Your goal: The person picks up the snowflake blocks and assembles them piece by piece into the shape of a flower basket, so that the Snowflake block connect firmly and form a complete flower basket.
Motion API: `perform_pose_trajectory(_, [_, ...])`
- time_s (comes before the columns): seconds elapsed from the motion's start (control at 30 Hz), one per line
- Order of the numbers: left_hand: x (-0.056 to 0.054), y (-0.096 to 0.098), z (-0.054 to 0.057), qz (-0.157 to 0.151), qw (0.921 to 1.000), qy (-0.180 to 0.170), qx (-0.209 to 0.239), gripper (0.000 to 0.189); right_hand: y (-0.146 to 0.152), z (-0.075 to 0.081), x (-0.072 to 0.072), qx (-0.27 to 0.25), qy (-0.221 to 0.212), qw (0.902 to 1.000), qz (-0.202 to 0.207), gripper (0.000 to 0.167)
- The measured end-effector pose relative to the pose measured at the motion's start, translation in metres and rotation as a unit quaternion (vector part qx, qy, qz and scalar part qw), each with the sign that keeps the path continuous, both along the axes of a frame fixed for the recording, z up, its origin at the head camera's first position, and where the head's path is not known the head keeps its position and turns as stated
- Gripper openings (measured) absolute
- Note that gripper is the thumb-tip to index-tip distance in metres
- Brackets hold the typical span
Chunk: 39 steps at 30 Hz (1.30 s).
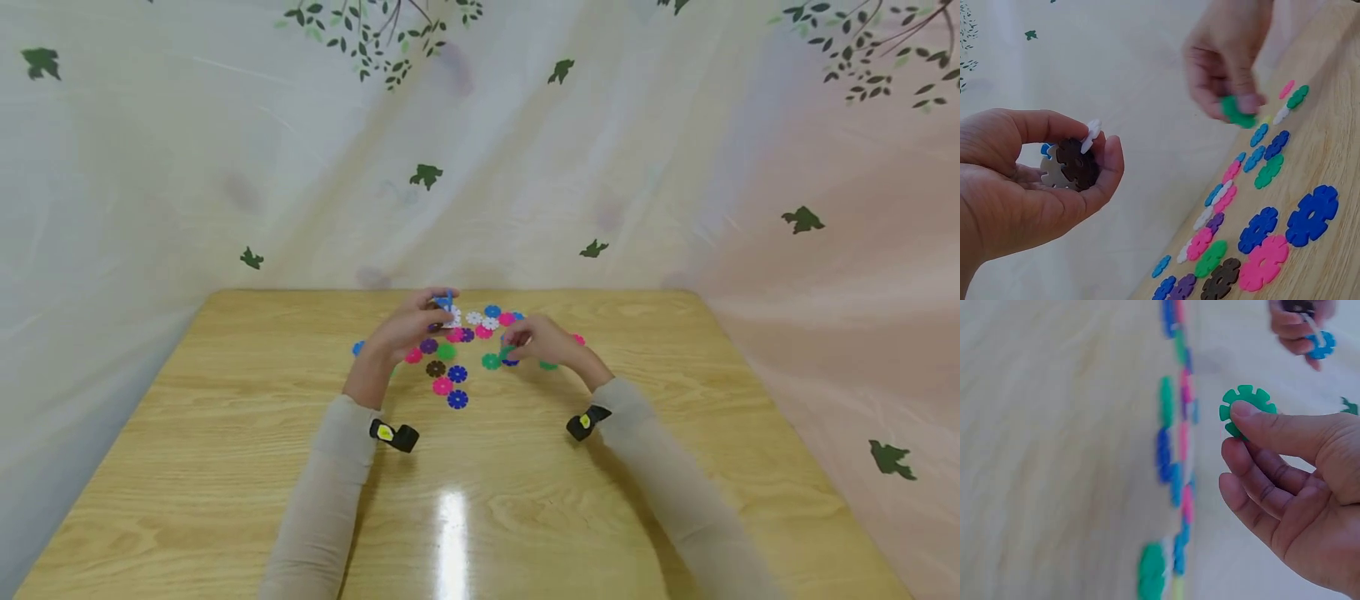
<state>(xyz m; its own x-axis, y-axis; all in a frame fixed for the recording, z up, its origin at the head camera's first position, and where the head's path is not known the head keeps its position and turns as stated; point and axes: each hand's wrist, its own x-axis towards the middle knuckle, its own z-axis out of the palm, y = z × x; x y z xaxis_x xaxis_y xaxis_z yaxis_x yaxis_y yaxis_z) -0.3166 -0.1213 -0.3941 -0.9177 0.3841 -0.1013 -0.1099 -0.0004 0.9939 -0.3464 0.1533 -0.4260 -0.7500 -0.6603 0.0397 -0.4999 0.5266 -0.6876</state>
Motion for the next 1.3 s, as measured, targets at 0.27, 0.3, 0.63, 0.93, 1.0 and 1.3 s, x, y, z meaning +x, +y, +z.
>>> perform_pose_trajectory(0.27, [0.001,0.011,-0.008,0.004,0.9999,0.007,0.015,0.045,-0.025,0.029,-0.003,-0.141,-0.016,0.9877,-0.066,0.024])
perform_pose_trajectory(0.3, [0.002,0.012,-0.008,0.005,0.9998,0.011,0.018,0.045,-0.026,0.031,-0.003,-0.155,-0.016,0.9852,-0.07,0.025])
perform_pose_trajectory(0.63, [0.002,0.017,-0.012,0.02,0.9988,0.006,0.045,0.045,-0.035,0.032,0.003,-0.236,-0.013,0.9666,-0.099,0.021])
perform_pose_trajectory(0.93, [0.001,0.013,-0.011,0.025,0.998,0.02,0.055,0.044,-0.047,0.035,0.006,-0.24,0.004,0.968,-0.075,0.024])
perform_pose_trajectory(1.0, [0.001,0.013,-0.011,0.021,0.998,0.022,0.054,0.044,-0.049,0.035,0.006,-0.241,0.018,0.9675,-0.075,0.022])
perform_pose_trajectory(1.3, [-0.001,0.014,-0.007,0.001,0.9978,0.022,0.063,0.046,-0.059,0.033,0.004,-0.305,0.051,0.9473,-0.084,0.013])
